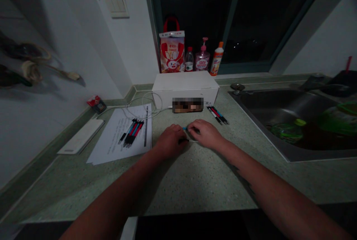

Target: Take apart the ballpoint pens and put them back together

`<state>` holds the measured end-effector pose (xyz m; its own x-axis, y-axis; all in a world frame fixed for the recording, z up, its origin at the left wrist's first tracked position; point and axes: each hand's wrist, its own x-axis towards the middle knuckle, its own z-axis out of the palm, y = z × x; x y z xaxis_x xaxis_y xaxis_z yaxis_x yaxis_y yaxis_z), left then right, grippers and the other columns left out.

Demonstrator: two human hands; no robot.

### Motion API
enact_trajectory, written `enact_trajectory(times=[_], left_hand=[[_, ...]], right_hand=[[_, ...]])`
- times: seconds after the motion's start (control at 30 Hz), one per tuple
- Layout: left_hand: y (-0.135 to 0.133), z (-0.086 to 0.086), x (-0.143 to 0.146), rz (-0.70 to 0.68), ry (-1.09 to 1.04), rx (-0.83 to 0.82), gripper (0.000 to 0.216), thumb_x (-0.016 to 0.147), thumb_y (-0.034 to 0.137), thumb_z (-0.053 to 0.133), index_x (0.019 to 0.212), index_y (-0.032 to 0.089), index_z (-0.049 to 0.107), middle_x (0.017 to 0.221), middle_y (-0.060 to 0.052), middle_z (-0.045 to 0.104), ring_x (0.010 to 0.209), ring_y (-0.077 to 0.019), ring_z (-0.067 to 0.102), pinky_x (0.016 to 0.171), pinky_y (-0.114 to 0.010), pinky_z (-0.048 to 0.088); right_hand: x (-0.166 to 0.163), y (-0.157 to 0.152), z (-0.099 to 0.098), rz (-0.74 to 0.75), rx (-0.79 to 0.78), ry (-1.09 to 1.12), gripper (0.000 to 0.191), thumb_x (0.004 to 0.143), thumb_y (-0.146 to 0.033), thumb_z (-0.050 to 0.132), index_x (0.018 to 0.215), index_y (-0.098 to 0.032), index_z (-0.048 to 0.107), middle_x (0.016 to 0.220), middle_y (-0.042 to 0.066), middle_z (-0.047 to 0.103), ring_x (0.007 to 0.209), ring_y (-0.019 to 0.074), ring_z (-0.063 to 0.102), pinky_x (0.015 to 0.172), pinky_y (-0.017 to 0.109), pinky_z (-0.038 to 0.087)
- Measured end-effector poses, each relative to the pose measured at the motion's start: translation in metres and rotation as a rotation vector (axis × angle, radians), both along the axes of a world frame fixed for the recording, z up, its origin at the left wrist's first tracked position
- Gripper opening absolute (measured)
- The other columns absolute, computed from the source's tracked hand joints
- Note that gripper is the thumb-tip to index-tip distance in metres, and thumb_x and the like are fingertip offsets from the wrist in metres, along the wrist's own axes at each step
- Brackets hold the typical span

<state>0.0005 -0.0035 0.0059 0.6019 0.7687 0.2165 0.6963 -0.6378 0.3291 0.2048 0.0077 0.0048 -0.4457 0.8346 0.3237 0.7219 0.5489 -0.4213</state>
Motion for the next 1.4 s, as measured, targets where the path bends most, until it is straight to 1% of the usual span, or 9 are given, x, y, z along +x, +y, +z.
enact_trajectory(times=[0.13,0.27,0.5,0.67,0.8,0.93,1.03,1.17,1.4], left_hand=[[0.003,0.000,-0.001,0.076,-0.044,0.002,0.012,0.086,0.018,0.063,0.095,0.021,0.070,0.097,-0.006,0.068,0.098,-0.0234,0.059,0.087,-0.036,0.045],[0.006,0.000,-0.004,0.143,-0.046,0.001,0.012,0.088,0.020,0.061,0.096,0.020,0.071,0.095,-0.007,0.070,0.094,-0.0237,0.061,0.085,-0.036,0.045],[0.014,0.002,-0.016,0.222,0.000,0.036,0.026,0.092,0.019,0.056,0.114,0.022,0.070,0.103,-0.008,0.070,0.099,-0.0239,0.060,0.089,-0.036,0.045],[0.013,0.001,-0.016,0.281,-0.083,0.004,0.019,0.091,0.022,0.056,0.102,0.021,0.072,0.098,-0.007,0.068,0.096,-0.0226,0.060,0.086,-0.033,0.047],[0.010,0.000,-0.012,0.244,-0.094,-0.040,0.016,0.090,0.024,0.058,0.096,0.021,0.072,0.093,-0.006,0.069,0.089,-0.0214,0.061,0.081,-0.032,0.047],[0.012,0.000,-0.015,0.272,-0.073,-0.037,0.015,0.089,0.021,0.057,0.093,0.021,0.072,0.093,-0.006,0.069,0.090,-0.0211,0.061,0.081,-0.033,0.046],[0.017,-0.002,-0.017,0.324,-0.021,-0.022,0.014,0.090,0.020,0.058,0.093,0.020,0.071,0.095,-0.006,0.069,0.094,-0.0219,0.060,0.084,-0.033,0.046],[0.020,-0.006,-0.016,0.314,0.040,-0.045,0.014,0.091,0.020,0.059,0.094,0.020,0.072,0.095,-0.007,0.069,0.095,-0.0223,0.060,0.086,-0.033,0.046],[0.020,-0.005,-0.018,0.329,-0.008,-0.049,0.016,0.091,0.024,0.062,0.102,0.020,0.074,0.099,-0.008,0.071,0.100,-0.0242,0.062,0.087,-0.035,0.047]], right_hand=[[-0.003,-0.003,0.003,0.089,-0.037,-0.079,0.010,0.092,-0.023,0.062,0.096,-0.019,0.071,0.086,0.005,0.069,0.085,0.0191,0.060,0.076,0.030,0.042],[-0.002,-0.001,0.005,0.112,-0.044,-0.122,0.014,0.096,-0.023,0.059,0.100,-0.020,0.072,0.091,0.006,0.071,0.091,0.0198,0.062,0.081,0.031,0.043],[0.007,0.003,0.010,-0.101,0.000,-0.139,0.016,0.096,-0.022,0.059,0.099,-0.018,0.073,0.095,0.008,0.072,0.095,0.0227,0.062,0.085,0.034,0.044],[0.005,0.001,0.008,-0.097,-0.012,-0.096,0.014,0.095,-0.021,0.059,0.095,-0.019,0.073,0.092,0.006,0.070,0.094,0.0212,0.062,0.083,0.032,0.044],[0.003,-0.001,0.007,-0.069,-0.030,-0.054,0.013,0.094,-0.020,0.060,0.093,-0.020,0.073,0.092,0.006,0.069,0.092,0.0194,0.062,0.081,0.030,0.044],[0.005,-0.002,0.011,-0.143,-0.047,-0.096,0.016,0.092,-0.020,0.058,0.087,-0.020,0.074,0.090,0.006,0.068,0.088,0.0196,0.062,0.076,0.030,0.043],[0.005,-0.002,0.013,-0.165,-0.054,-0.130,0.015,0.090,-0.019,0.059,0.085,-0.019,0.073,0.088,0.007,0.067,0.084,0.0194,0.061,0.073,0.030,0.042],[0.004,-0.004,0.009,-0.083,-0.051,-0.158,0.013,0.085,-0.015,0.061,0.087,-0.021,0.073,0.086,0.005,0.067,0.086,0.0199,0.061,0.076,0.030,0.042],[0.003,-0.004,0.004,-0.041,-0.064,-0.157,0.010,0.087,-0.019,0.064,0.092,-0.020,0.073,0.087,0.005,0.067,0.086,0.0193,0.062,0.078,0.030,0.043]])
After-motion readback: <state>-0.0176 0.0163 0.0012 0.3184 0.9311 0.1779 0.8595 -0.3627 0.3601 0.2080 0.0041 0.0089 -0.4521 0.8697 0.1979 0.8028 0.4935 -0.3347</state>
